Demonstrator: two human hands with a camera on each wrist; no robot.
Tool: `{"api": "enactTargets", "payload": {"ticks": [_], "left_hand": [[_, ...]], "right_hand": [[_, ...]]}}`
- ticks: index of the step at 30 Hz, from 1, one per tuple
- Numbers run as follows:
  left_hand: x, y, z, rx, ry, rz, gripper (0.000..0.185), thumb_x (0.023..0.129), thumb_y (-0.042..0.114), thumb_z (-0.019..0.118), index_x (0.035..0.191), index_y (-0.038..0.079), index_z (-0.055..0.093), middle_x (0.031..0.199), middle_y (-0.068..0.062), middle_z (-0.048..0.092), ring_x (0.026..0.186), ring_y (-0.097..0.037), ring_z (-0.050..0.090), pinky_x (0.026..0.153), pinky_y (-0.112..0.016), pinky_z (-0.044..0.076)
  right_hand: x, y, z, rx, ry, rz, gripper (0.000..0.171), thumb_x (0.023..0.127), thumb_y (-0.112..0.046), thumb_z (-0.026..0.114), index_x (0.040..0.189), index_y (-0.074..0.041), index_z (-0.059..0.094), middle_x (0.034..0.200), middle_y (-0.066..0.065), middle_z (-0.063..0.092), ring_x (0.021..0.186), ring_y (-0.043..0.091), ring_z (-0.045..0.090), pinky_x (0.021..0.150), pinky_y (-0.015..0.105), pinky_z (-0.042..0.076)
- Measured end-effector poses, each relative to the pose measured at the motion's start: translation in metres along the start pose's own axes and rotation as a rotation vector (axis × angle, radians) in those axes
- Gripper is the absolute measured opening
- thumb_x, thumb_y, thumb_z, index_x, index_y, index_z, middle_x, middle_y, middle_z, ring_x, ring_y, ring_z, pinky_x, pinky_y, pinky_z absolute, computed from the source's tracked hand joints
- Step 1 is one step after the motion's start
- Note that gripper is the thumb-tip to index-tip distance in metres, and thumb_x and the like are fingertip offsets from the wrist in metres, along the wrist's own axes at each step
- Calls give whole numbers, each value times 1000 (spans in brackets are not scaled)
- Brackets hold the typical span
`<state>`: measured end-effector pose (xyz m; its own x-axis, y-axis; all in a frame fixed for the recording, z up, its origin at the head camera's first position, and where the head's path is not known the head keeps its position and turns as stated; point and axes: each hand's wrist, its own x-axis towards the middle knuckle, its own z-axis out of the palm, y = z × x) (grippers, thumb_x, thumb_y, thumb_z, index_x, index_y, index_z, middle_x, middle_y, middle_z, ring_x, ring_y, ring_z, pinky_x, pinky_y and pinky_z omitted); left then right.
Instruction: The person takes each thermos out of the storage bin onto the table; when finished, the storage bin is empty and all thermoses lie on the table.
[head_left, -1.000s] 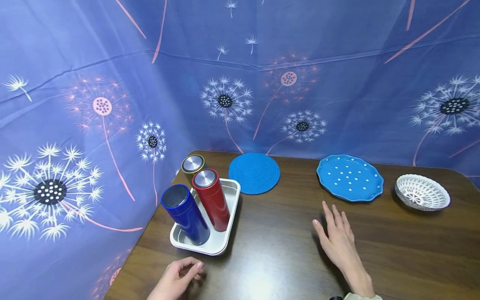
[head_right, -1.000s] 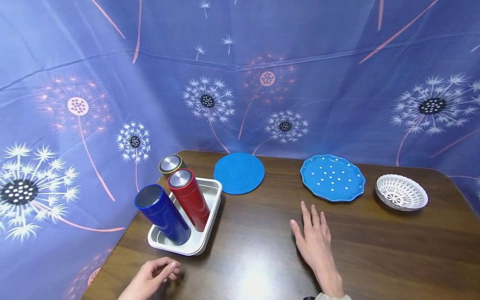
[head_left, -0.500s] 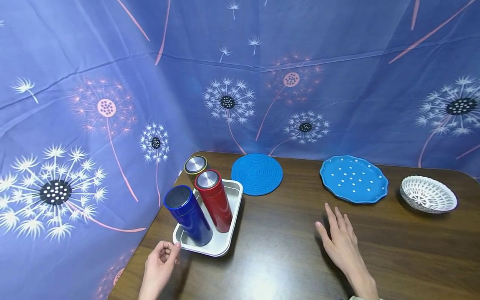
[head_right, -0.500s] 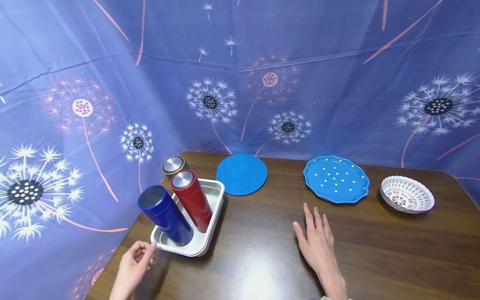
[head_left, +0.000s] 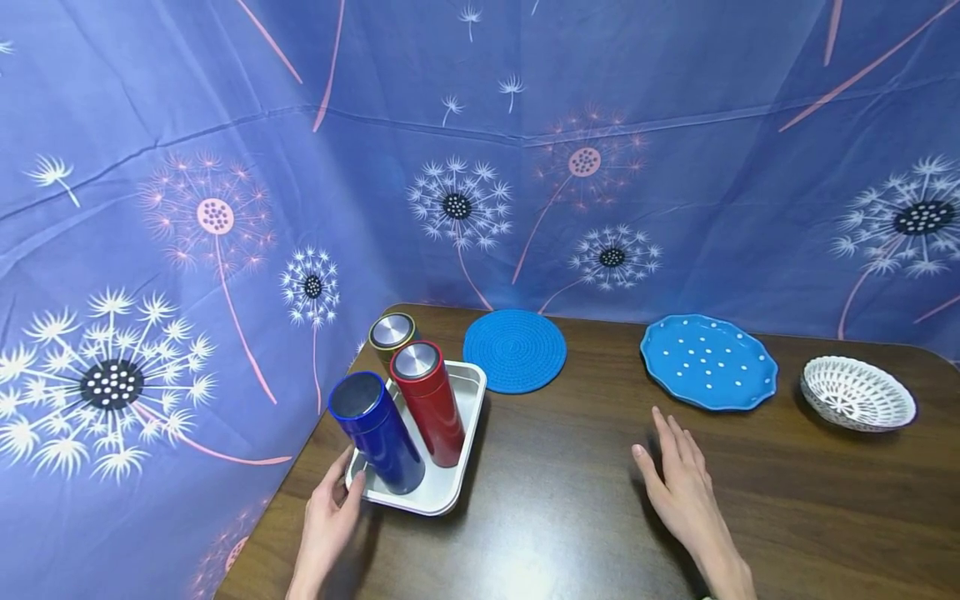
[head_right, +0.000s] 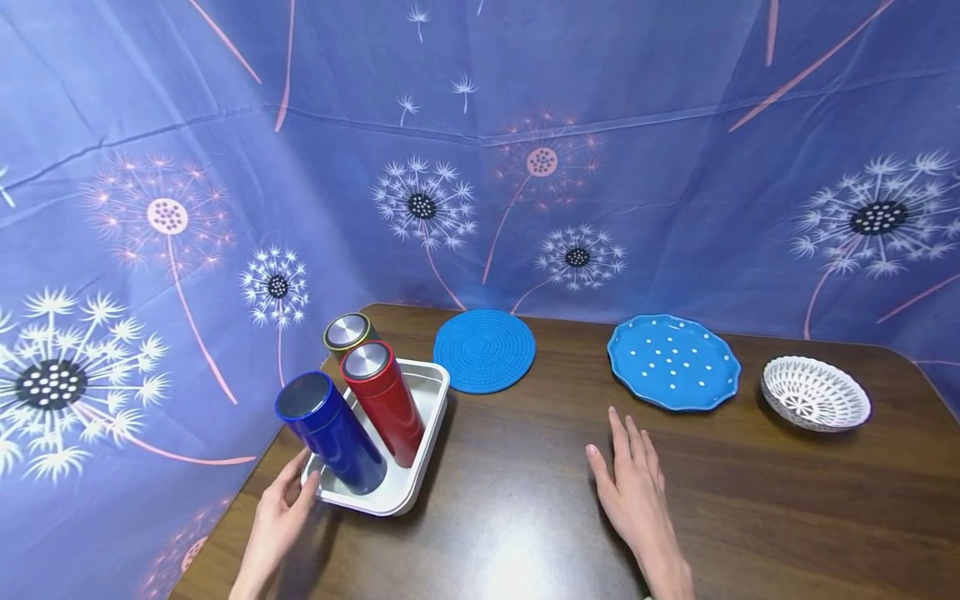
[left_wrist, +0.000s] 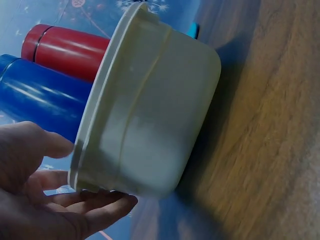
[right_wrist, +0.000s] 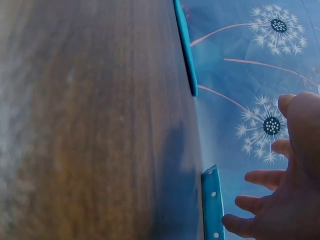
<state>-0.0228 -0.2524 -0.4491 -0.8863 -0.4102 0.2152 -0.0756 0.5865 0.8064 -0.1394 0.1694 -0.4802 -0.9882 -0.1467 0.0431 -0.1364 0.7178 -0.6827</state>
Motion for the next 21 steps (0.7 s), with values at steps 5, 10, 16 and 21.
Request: {"api": "enactTargets", "payload": {"ticks": [5,10,16,21], "left_hand": [[4,-4,2,13,14,-47,44,93,0,55,138,-2,52,120,-26,64,74,0,59,60,-15,42],[8,-10,6,29,95,-97,41,90,-1,56,131,-1,60,96,-21,72,50,1,47,49,-24,37],[11,-10,11,58,185,-128,37,86,-1,57,122,0,67,89,-20,74,51,3,51,50,-23,38],[13,-9,14,57,203,-130,36,85,-1,58,120,0,68,89,-20,74,53,4,54,51,-20,40]], "right_hand": [[2,-1,1,53,63,-55,69,103,-38,43,157,-9,12,152,36,20,136,58,17,100,74,17],[3,-3,1,68,33,-39,70,103,-39,42,157,-8,10,153,36,18,137,57,15,102,72,15],[3,-3,5,68,31,-39,72,103,-40,44,157,-9,10,154,34,19,137,56,17,102,72,18],[5,-6,9,111,60,-47,76,101,-39,49,158,-12,7,156,30,19,138,54,20,100,71,22]]}}
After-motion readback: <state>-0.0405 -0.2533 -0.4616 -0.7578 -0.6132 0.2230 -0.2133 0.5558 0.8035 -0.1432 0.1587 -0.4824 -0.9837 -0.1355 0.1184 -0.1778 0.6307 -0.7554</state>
